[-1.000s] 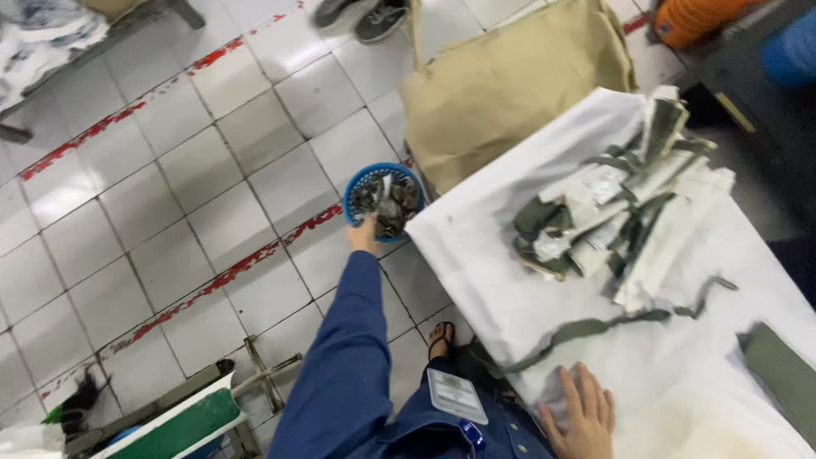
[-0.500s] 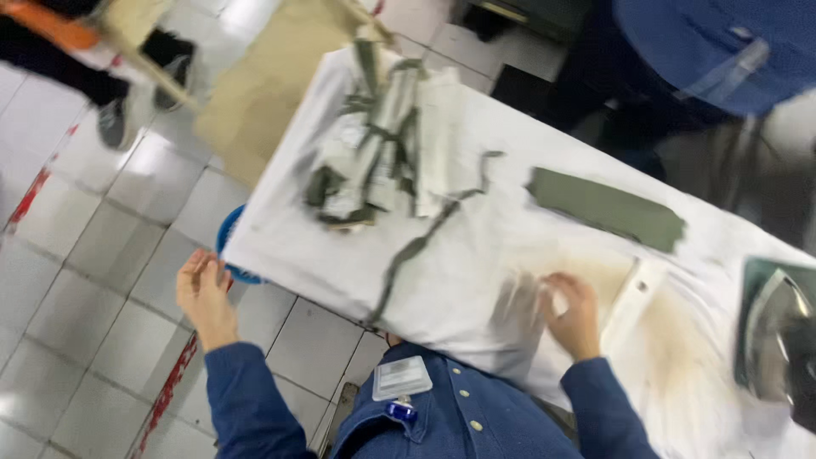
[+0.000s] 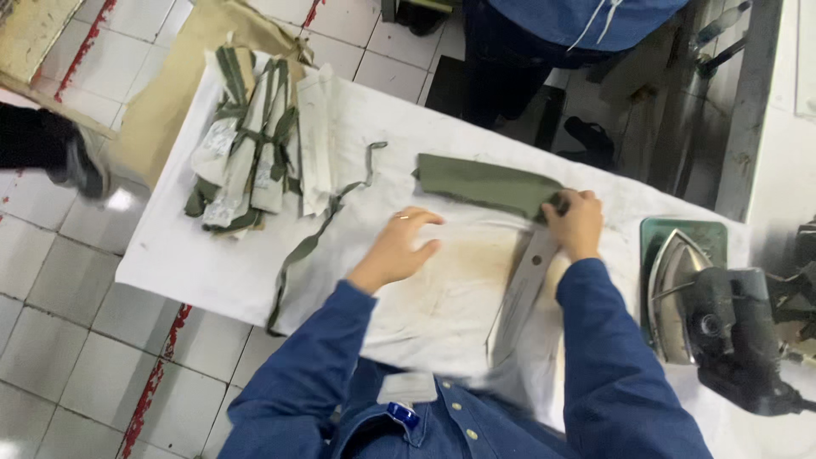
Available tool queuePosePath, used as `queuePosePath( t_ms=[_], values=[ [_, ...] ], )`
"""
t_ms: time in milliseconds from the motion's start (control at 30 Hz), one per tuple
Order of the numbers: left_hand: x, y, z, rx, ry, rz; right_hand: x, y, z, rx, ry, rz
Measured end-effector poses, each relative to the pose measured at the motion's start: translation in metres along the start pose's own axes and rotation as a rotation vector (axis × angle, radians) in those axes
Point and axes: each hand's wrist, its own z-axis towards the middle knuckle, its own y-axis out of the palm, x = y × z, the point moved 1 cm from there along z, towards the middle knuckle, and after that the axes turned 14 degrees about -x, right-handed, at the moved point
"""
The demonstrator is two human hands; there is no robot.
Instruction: The person irons green fabric pieces on a white-covered table. They fold the fabric, place a template on it, and use an iron to press the material. The person repeats this process with multiple fabric pieces, moving them aside after ironing.
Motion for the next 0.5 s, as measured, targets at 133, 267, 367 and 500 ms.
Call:
queuePosePath(
  t_ms=[133,267,367,500],
  values=[
    [-0.003,0.038,0.077,-0.069,0.017,0.145,-0.025,-0.022,-0.007,-0.079,0.071,-0.099],
    [-0.016,0.058,0.139,-0.023,-0.074,0.333,-0.015,0.003,-0.001,-0.084,-0.016,-0.104],
    [-0.033,0.069,0.166,-0.012,-0.114,0.41,-0.021,0.0,-0.019,-0.004,-0.096,0.024],
    [-0.058,0.08,0.185,-0.123,-0.11,0.495,-0.019,0.008,-0.026,0.133,-0.194,0.1]
  ],
)
